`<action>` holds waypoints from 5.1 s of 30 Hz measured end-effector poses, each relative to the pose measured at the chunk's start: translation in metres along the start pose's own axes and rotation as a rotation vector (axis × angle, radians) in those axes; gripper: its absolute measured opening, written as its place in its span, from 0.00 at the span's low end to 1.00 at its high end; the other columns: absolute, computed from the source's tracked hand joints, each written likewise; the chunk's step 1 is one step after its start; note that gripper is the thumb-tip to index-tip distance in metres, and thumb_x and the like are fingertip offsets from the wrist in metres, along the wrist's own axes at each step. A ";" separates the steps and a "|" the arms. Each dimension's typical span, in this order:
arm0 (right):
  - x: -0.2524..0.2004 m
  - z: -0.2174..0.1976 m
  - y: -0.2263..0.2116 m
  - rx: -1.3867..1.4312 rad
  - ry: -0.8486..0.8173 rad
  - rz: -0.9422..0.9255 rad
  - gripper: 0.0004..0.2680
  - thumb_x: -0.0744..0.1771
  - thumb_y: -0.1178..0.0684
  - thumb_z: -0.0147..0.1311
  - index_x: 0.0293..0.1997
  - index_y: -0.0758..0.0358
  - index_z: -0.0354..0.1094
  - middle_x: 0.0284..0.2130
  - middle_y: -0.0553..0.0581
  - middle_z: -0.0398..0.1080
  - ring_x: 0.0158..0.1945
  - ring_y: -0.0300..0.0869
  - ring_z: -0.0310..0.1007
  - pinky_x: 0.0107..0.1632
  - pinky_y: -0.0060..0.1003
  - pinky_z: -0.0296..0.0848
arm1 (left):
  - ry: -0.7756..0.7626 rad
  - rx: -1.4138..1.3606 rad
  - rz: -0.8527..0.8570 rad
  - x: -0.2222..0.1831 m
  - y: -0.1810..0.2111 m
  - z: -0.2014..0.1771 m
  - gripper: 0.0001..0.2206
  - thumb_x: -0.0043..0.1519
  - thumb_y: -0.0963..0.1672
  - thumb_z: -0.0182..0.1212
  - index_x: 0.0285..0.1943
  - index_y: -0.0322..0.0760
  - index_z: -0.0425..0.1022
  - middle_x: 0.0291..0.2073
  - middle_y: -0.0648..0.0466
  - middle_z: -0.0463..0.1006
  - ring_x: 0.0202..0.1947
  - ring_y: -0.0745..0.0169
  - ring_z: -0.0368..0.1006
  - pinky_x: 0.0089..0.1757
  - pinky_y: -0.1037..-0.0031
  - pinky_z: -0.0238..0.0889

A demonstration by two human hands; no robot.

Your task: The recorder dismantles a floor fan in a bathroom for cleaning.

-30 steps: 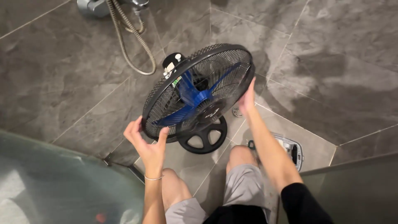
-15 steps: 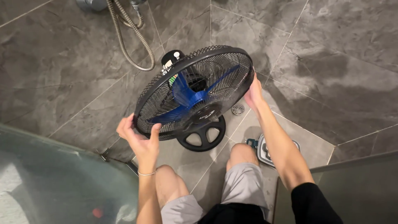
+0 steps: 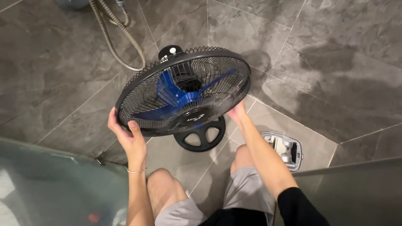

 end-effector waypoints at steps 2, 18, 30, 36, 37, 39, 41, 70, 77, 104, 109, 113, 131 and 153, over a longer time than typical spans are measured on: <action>0.011 -0.019 0.008 0.026 0.016 0.016 0.16 0.71 0.45 0.42 0.61 0.66 0.64 0.56 0.60 0.71 0.57 0.49 0.72 0.61 0.47 0.71 | -0.009 0.009 -0.027 -0.001 0.000 0.005 0.31 0.74 0.49 0.58 0.80 0.30 0.51 0.73 0.45 0.54 0.76 0.54 0.52 0.74 0.65 0.44; -0.018 -0.010 -0.003 0.028 0.013 -0.069 0.18 0.72 0.40 0.40 0.65 0.61 0.63 0.62 0.55 0.68 0.64 0.48 0.66 0.69 0.47 0.63 | 0.024 0.098 0.051 -0.015 0.027 -0.002 0.44 0.61 0.51 0.76 0.79 0.31 0.50 0.69 0.46 0.49 0.70 0.53 0.52 0.71 0.62 0.50; -0.038 0.038 -0.050 -0.164 -0.151 -0.104 0.28 0.69 0.28 0.36 0.72 0.59 0.57 0.68 0.53 0.62 0.69 0.46 0.60 0.71 0.47 0.56 | -0.110 0.370 0.224 0.057 0.142 0.030 0.34 0.57 0.50 0.77 0.71 0.34 0.67 0.63 0.44 0.65 0.66 0.44 0.58 0.66 0.58 0.51; -0.072 0.067 -0.066 -0.165 -0.129 -0.157 0.26 0.69 0.30 0.35 0.70 0.56 0.57 0.65 0.51 0.64 0.67 0.44 0.62 0.67 0.45 0.60 | -0.245 0.416 0.361 0.080 0.188 0.064 0.33 0.54 0.53 0.78 0.65 0.36 0.72 0.56 0.43 0.67 0.57 0.40 0.60 0.58 0.57 0.56; -0.061 0.054 -0.074 -0.165 -0.137 -0.154 0.26 0.69 0.30 0.35 0.70 0.56 0.57 0.65 0.51 0.64 0.67 0.44 0.62 0.67 0.45 0.60 | -0.237 0.422 0.363 0.079 0.188 0.065 0.33 0.54 0.53 0.78 0.65 0.36 0.72 0.56 0.43 0.67 0.57 0.40 0.60 0.58 0.57 0.56; -0.042 0.038 -0.109 -0.306 -0.142 -0.394 0.21 0.72 0.34 0.43 0.65 0.62 0.62 0.57 0.52 0.68 0.60 0.42 0.65 0.64 0.41 0.63 | -0.246 0.409 0.386 0.079 0.191 0.065 0.33 0.50 0.54 0.78 0.61 0.36 0.73 0.52 0.43 0.67 0.54 0.40 0.60 0.55 0.56 0.57; -0.058 0.078 -0.138 -0.446 -0.164 -0.517 0.18 0.73 0.37 0.47 0.61 0.63 0.64 0.53 0.51 0.68 0.57 0.39 0.65 0.62 0.37 0.64 | -0.230 0.416 0.404 0.075 0.189 0.064 0.33 0.50 0.54 0.78 0.61 0.36 0.74 0.52 0.44 0.67 0.55 0.40 0.61 0.55 0.55 0.57; -0.175 0.262 -0.172 -1.064 -0.132 -1.202 0.06 0.70 0.56 0.59 0.42 0.66 0.67 0.43 0.54 0.65 0.49 0.41 0.65 0.54 0.34 0.67 | -0.174 0.327 0.462 0.069 0.179 0.037 0.24 0.59 0.49 0.71 0.62 0.37 0.73 0.55 0.49 0.70 0.58 0.44 0.63 0.59 0.59 0.53; -0.174 0.279 -0.173 -1.195 -0.114 -1.210 0.05 0.72 0.56 0.59 0.46 0.66 0.69 0.46 0.55 0.66 0.52 0.43 0.65 0.57 0.37 0.66 | -0.024 0.215 0.214 0.052 0.089 -0.027 0.22 0.60 0.47 0.71 0.61 0.35 0.74 0.55 0.47 0.71 0.58 0.46 0.65 0.59 0.62 0.58; -0.201 0.375 -0.125 -1.676 -0.469 -1.206 0.22 0.59 0.39 0.73 0.50 0.57 0.71 0.50 0.56 0.63 0.60 0.53 0.57 0.65 0.49 0.56 | 0.012 0.075 0.108 0.026 0.061 -0.036 0.23 0.61 0.48 0.70 0.61 0.33 0.69 0.55 0.45 0.68 0.58 0.46 0.61 0.60 0.62 0.56; -0.199 0.374 -0.123 -1.676 -0.494 -1.204 0.22 0.60 0.39 0.72 0.52 0.58 0.69 0.51 0.57 0.62 0.60 0.53 0.57 0.66 0.49 0.56 | 0.075 0.066 0.110 0.022 0.052 -0.030 0.24 0.61 0.48 0.70 0.61 0.34 0.68 0.54 0.46 0.68 0.56 0.47 0.62 0.59 0.63 0.57; -0.209 0.383 -0.116 -1.671 -0.513 -1.225 0.22 0.62 0.40 0.72 0.55 0.58 0.68 0.52 0.59 0.62 0.60 0.54 0.59 0.66 0.49 0.59 | 0.140 0.112 0.167 0.024 0.053 -0.034 0.17 0.66 0.46 0.69 0.58 0.38 0.69 0.52 0.49 0.70 0.56 0.51 0.65 0.59 0.66 0.58; -0.191 0.297 -0.145 -1.437 -0.362 -1.147 0.26 0.69 0.33 0.63 0.61 0.69 0.62 0.54 0.60 0.57 0.60 0.46 0.60 0.64 0.39 0.64 | 0.260 -0.221 -0.240 -0.055 -0.085 -0.046 0.23 0.60 0.46 0.72 0.61 0.30 0.72 0.57 0.49 0.69 0.55 0.58 0.72 0.57 0.68 0.68; -0.155 0.251 -0.128 -1.586 -0.245 -1.248 0.27 0.75 0.40 0.58 0.75 0.67 0.45 0.69 0.62 0.50 0.75 0.50 0.50 0.76 0.42 0.51 | 0.378 -0.349 -0.374 -0.129 -0.150 -0.009 0.25 0.70 0.55 0.54 0.63 0.32 0.62 0.51 0.53 0.68 0.48 0.66 0.63 0.52 0.73 0.60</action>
Point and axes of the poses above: each hand's wrist, its own x-axis towards the middle knuckle, its own z-axis out of the palm, y = z × x, the point moved 10 cm from there along x, towards the middle knuckle
